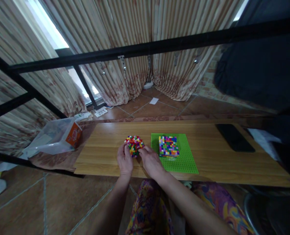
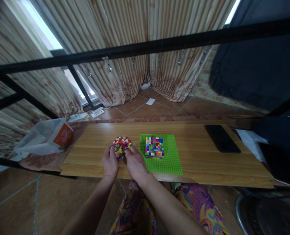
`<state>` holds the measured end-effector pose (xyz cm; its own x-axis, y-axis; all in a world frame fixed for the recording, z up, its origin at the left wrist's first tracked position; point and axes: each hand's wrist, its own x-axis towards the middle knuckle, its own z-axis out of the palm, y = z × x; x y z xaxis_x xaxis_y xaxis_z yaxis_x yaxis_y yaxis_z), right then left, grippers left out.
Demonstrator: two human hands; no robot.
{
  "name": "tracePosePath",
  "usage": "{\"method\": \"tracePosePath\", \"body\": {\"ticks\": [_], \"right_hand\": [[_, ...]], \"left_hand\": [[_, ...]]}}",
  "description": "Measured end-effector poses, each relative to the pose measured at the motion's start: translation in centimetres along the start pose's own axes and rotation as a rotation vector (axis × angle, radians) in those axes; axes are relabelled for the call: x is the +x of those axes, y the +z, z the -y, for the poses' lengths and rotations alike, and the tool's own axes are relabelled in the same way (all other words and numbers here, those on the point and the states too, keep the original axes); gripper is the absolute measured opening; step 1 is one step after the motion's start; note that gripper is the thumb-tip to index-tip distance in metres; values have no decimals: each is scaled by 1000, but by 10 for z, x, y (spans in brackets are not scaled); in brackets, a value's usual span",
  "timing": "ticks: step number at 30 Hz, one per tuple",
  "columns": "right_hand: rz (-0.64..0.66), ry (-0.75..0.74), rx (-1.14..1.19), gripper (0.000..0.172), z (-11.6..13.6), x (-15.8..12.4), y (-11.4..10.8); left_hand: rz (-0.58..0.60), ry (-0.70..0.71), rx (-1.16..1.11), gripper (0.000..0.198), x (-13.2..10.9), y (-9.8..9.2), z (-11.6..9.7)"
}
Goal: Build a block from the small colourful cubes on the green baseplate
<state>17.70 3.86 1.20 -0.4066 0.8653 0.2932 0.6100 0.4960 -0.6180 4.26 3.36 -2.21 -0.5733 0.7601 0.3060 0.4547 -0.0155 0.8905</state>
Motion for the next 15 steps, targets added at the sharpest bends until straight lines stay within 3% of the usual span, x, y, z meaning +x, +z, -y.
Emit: {"method": "tracePosePath", "body": {"ticks": [4, 9, 15], "right_hand": [[-147, 8, 91, 25, -5, 2, -31], [-320, 139, 103, 23, -39, 5, -73], [-410, 272, 73, 19, -70, 6, -83]], "left_hand": [[-2, 4, -5, 35, 1, 1, 4], [-21, -16, -46, 36, 1, 3, 9], [-25, -26, -26, 39, 1, 4, 9]]}}
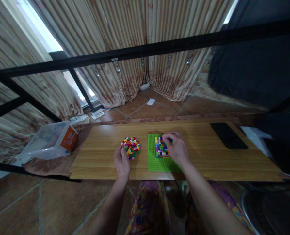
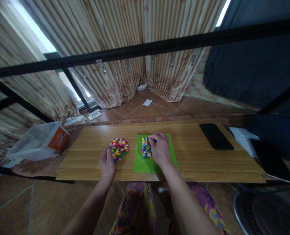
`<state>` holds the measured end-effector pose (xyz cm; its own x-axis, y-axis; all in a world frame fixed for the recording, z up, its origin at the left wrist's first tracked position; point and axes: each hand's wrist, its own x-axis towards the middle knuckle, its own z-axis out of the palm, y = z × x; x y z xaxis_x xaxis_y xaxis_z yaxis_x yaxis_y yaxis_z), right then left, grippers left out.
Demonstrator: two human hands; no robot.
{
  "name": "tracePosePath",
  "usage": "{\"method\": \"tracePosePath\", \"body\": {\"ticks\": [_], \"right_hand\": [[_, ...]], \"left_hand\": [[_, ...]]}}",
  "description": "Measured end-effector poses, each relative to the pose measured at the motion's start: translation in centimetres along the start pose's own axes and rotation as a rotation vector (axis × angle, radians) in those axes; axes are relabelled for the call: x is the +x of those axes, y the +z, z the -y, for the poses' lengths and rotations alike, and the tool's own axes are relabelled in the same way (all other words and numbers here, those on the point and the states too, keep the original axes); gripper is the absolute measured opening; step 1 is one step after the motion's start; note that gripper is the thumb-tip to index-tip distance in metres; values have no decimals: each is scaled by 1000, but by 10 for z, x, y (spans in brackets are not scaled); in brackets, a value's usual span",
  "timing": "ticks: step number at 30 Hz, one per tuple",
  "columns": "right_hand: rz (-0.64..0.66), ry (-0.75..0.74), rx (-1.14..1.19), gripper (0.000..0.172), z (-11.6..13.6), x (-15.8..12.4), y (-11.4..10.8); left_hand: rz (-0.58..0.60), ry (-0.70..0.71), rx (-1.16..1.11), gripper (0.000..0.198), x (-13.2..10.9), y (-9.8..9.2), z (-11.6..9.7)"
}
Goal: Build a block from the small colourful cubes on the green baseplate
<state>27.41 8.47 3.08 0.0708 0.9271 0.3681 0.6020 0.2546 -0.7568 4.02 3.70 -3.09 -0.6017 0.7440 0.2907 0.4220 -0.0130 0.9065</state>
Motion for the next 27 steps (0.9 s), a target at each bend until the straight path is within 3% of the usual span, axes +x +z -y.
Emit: {"method": "tracePosePath", "body": {"ticks": [10, 19, 27], "right_hand": [[-11, 43, -64, 17, -12, 1, 14], [3, 198, 163, 15, -20, 6, 22], [-16, 337, 295, 33, -26, 10, 29]], "left_hand": [[-7, -19, -38, 39, 1, 1, 2], [2, -58, 3, 40, 1, 0, -1], [13, -30, 20, 40, 0, -2, -6]]}}
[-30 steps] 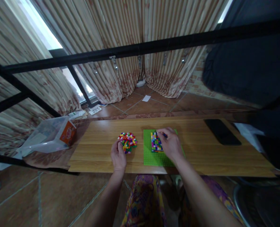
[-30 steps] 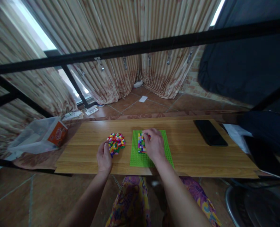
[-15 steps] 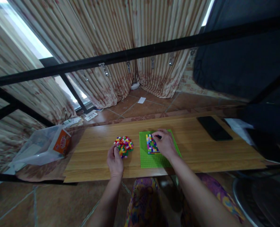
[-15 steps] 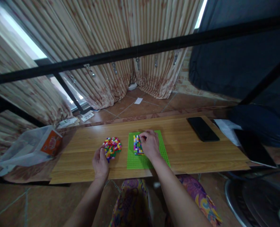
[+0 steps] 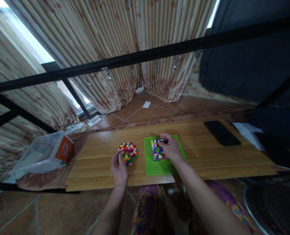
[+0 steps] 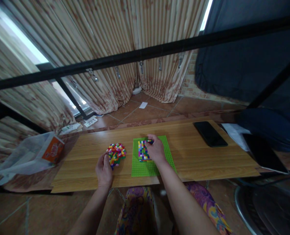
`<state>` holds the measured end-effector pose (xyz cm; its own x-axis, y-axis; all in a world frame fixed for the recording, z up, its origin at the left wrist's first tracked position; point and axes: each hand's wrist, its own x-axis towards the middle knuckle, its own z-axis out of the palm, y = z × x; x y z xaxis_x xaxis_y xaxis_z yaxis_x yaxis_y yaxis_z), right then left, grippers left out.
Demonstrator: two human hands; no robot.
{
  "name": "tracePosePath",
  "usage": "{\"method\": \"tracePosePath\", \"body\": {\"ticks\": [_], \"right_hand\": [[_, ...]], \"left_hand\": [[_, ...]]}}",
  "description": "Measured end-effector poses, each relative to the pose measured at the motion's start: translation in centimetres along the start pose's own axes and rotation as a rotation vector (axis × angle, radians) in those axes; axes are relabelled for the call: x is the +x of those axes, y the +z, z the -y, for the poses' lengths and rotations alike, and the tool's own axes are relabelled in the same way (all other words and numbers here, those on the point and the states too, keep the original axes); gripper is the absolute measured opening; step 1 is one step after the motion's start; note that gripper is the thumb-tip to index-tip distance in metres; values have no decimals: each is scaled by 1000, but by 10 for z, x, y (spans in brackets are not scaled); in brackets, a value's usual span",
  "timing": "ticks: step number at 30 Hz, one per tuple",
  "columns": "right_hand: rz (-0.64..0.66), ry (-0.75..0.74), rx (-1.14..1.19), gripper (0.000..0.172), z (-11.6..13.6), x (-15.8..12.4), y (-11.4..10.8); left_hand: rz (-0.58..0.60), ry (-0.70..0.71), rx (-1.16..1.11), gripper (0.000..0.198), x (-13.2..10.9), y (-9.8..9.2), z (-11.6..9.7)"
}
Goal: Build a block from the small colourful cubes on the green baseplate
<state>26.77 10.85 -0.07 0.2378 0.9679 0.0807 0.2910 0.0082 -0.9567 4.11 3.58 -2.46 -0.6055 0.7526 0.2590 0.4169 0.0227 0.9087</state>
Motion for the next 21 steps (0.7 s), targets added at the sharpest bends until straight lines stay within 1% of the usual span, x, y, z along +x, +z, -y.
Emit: {"method": "tracePosePath", "body": {"ticks": [4, 14, 21], "right_hand": [[11, 44, 44, 40, 1, 1, 0], [59, 152, 135, 44, -1, 3, 0], [53, 132, 133, 42, -2, 4, 0]], "left_hand": [[-6, -15, 6, 38, 0, 1, 0], [-11, -18, -8, 39, 1, 1, 5], [-4, -26, 0, 40, 0, 0, -1]]}}
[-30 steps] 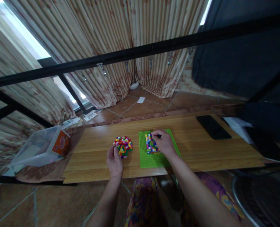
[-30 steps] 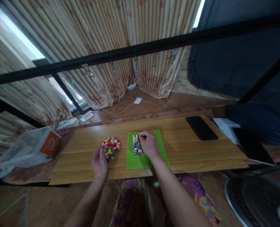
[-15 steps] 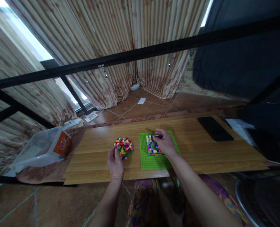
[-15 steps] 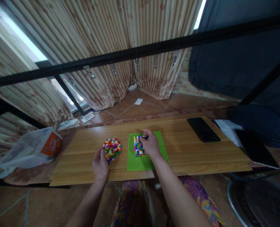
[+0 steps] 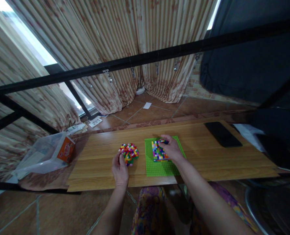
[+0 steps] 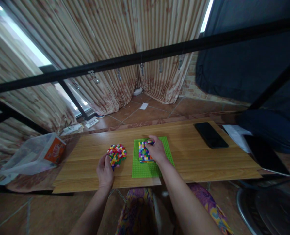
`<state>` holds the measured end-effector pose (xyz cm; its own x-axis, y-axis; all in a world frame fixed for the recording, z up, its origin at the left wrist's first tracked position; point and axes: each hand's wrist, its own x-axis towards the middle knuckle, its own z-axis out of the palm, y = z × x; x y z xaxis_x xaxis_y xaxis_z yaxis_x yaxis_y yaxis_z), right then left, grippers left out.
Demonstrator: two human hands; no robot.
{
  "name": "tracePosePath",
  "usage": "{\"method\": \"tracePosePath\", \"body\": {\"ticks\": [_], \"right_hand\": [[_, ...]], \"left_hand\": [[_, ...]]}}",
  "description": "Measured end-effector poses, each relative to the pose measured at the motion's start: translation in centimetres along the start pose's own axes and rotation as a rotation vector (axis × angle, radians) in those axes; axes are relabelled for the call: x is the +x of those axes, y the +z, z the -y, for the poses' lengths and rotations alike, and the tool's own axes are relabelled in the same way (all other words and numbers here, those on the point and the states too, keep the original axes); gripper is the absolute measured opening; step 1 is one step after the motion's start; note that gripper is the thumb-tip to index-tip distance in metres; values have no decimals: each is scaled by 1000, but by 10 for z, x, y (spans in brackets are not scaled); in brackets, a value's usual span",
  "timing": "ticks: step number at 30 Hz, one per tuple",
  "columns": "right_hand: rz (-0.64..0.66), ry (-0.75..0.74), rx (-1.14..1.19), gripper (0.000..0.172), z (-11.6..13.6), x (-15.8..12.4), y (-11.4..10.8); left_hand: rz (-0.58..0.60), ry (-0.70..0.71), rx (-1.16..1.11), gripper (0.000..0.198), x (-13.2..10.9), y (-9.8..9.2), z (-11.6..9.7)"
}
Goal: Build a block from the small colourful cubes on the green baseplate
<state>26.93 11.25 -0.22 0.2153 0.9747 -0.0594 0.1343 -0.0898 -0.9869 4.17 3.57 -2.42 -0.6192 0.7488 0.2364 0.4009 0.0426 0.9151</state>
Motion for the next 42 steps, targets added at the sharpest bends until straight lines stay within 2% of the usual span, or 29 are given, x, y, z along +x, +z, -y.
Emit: {"method": "tracePosePath", "body": {"ticks": [6, 9, 11, 13, 14, 16, 19, 21, 23, 25, 32, 37, 42], "right_hand": [[25, -32, -12, 50, -4, -2, 0], [-18, -70, -91, 58, 0, -6, -4], [-115, -176, -219, 56, 10, -12, -8], [-206, -383, -363, 44, 24, -22, -11], [-200, -487, -424, 37, 30, -29, -10], [-108, -667, -454, 27, 39, -45, -4], [173, -777, -453, 23, 40, -72, 18], [386, -779, -542, 24, 34, -86, 36], [504, -752, -647, 24, 27, -95, 52], [561, -729, -747, 23, 22, -99, 64], [512, -683, -892, 31, 10, -96, 78], [488, -669, -931, 26, 9, -94, 83], [478, -611, -877, 20, 13, -96, 78]], "left_hand": [[-10, 47, -31, 38, 2, 2, 5], [-13, 54, -51, 38, 2, 2, 7], [-16, 42, -58, 40, 1, 2, 6], [-10, 26, -65, 42, -1, 2, 3], [-6, 25, -65, 42, -2, 2, 1], [-2, 39, -54, 42, -3, 1, -2], [3, 59, -21, 45, -4, -1, -5], [16, 59, -15, 47, -4, -2, -5], [22, 59, -23, 47, -4, -3, -4], [22, 57, -28, 47, -4, -3, -3], [25, 66, -34, 44, -4, -1, -2], [29, 54, -26, 43, -4, -1, -3], [40, 39, -62, 41, -3, 0, -1]]}}
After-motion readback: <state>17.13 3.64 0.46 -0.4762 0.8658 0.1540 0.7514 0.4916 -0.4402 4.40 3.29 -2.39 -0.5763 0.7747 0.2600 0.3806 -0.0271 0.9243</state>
